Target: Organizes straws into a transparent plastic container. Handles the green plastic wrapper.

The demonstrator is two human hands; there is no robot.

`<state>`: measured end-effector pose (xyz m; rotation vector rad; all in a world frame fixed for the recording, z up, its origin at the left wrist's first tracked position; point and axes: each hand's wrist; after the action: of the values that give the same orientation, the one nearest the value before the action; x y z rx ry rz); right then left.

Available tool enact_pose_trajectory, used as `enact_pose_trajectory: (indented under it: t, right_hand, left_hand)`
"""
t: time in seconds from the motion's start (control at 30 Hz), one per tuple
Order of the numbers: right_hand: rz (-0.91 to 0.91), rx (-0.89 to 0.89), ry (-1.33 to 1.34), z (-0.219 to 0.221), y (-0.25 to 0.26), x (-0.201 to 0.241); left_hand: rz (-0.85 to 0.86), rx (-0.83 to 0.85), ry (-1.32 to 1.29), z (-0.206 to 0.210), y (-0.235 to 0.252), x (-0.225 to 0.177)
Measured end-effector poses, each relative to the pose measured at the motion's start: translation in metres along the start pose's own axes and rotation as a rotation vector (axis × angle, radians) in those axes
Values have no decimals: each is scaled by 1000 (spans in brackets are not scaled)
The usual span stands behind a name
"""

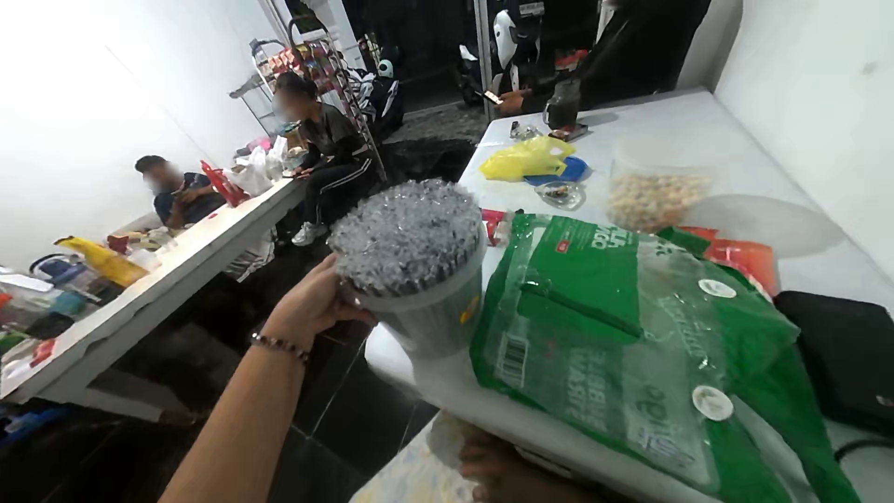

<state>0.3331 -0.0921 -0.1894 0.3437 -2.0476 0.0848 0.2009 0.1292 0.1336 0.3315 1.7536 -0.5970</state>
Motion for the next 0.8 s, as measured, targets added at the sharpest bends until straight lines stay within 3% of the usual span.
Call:
enact_pose_trajectory:
  t: [0.2, 0.33, 0.43, 0.53, 0.6, 0.73, 0.8]
  right_hand:
    - [240, -16, 135, -24, -17, 61]
    - [97, -105, 140, -41, -37, 106]
    - [-91, -193, -21, -55, -57, 140]
    - [-237, -452, -246, -79, -84, 183]
    - [-213, -734, -457, -93, -105, 209]
    - [109, -1274, -978, -119, -139, 212]
    - [341, -1307, -952, -131, -149, 206]
  left_hand:
    - [4, 20, -87, 5, 10, 4]
    - [8, -30, -163, 12, 6, 23]
    - [19, -55, -234, 19, 0, 42]
    - [18, -96, -335, 23, -9, 66]
    - [4, -146, -355, 30, -16, 87]
    - [32, -91, -269, 53, -41, 123]
    - [36, 1, -193, 69, -51, 134]
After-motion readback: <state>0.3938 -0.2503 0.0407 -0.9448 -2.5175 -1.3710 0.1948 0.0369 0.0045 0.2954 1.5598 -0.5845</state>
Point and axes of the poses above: each hand's wrist, its own y-axis towards the middle knuckle, its own z-axis out of the palm, x = y × z, and after that the axes turned 3 degrees about -x, right-handed
